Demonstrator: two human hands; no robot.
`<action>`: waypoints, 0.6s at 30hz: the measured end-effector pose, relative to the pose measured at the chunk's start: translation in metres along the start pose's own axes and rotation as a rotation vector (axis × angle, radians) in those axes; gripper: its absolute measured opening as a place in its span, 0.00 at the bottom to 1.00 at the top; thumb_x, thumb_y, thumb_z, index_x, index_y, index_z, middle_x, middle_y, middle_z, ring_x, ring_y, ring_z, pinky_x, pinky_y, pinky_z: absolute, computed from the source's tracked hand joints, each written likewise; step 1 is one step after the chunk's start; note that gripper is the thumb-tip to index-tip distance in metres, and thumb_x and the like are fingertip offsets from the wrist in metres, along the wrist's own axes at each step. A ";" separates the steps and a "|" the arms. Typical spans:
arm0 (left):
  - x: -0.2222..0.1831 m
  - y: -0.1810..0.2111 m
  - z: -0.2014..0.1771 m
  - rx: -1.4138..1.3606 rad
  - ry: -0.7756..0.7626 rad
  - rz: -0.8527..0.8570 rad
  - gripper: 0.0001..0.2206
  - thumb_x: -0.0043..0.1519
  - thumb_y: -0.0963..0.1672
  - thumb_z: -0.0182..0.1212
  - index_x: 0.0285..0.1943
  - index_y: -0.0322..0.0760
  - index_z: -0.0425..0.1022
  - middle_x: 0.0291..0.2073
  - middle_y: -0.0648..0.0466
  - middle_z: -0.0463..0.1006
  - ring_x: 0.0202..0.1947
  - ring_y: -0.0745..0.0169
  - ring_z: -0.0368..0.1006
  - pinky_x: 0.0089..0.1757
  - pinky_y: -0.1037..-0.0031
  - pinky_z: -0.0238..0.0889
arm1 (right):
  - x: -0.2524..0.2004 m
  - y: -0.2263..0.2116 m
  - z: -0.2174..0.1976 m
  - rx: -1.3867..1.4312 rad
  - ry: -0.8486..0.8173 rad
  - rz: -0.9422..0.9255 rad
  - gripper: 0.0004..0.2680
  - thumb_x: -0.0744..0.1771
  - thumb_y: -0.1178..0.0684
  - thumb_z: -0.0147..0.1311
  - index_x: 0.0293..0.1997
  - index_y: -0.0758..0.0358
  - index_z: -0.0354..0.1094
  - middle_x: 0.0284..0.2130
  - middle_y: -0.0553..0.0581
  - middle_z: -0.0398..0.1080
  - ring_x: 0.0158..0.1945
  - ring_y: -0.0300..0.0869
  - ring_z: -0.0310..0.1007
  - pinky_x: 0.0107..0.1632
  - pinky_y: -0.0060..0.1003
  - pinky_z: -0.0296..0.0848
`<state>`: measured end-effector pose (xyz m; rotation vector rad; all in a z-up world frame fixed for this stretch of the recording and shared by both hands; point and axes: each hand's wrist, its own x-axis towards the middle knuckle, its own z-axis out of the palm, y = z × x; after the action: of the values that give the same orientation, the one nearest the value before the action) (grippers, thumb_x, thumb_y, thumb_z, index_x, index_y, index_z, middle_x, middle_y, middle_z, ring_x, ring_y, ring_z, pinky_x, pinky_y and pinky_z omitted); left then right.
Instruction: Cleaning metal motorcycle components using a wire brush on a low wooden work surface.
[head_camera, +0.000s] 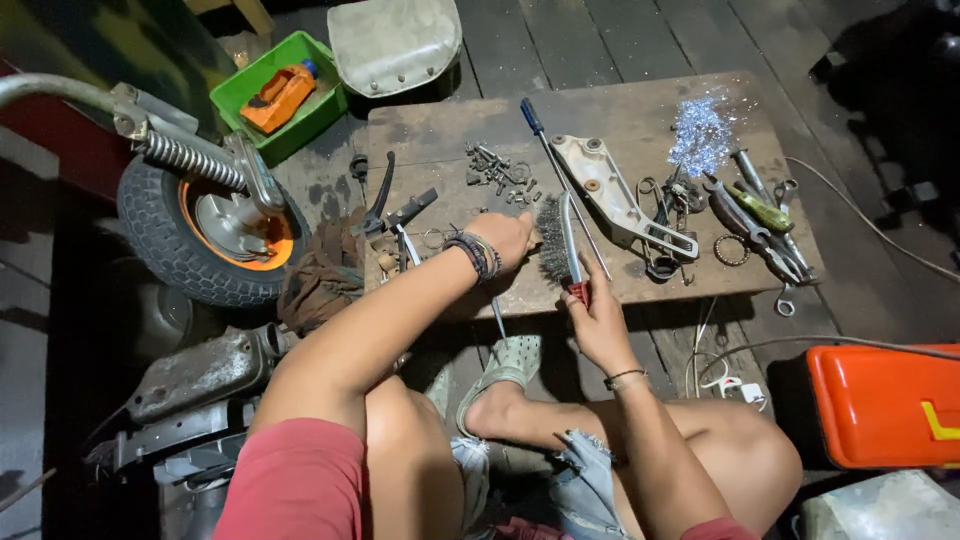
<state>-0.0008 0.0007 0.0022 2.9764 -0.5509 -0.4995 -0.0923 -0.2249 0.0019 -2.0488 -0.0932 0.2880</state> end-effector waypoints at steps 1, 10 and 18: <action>0.000 0.000 0.001 -0.001 -0.001 0.000 0.13 0.67 0.48 0.42 0.47 0.34 0.66 0.36 0.41 0.82 0.42 0.38 0.81 0.45 0.51 0.73 | 0.000 -0.001 0.001 0.000 -0.001 0.001 0.26 0.66 0.57 0.54 0.75 0.50 0.53 0.36 0.63 0.74 0.44 0.58 0.75 0.51 0.56 0.70; 0.011 -0.009 0.018 0.042 0.032 -0.008 0.12 0.67 0.48 0.44 0.46 0.35 0.66 0.35 0.42 0.82 0.40 0.39 0.81 0.44 0.51 0.74 | 0.008 0.011 0.009 -0.104 0.003 -0.031 0.25 0.67 0.60 0.49 0.75 0.48 0.54 0.41 0.66 0.76 0.50 0.59 0.76 0.54 0.56 0.71; 0.002 -0.008 0.015 -0.006 0.058 0.011 0.12 0.66 0.48 0.43 0.45 0.35 0.65 0.34 0.42 0.82 0.40 0.38 0.81 0.43 0.50 0.73 | 0.007 0.014 0.008 -0.015 0.017 -0.014 0.26 0.66 0.61 0.49 0.75 0.46 0.56 0.38 0.63 0.75 0.48 0.55 0.76 0.55 0.52 0.72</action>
<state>-0.0017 0.0077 -0.0138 2.9693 -0.5592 -0.4121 -0.0884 -0.2231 -0.0155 -2.0641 -0.0999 0.2619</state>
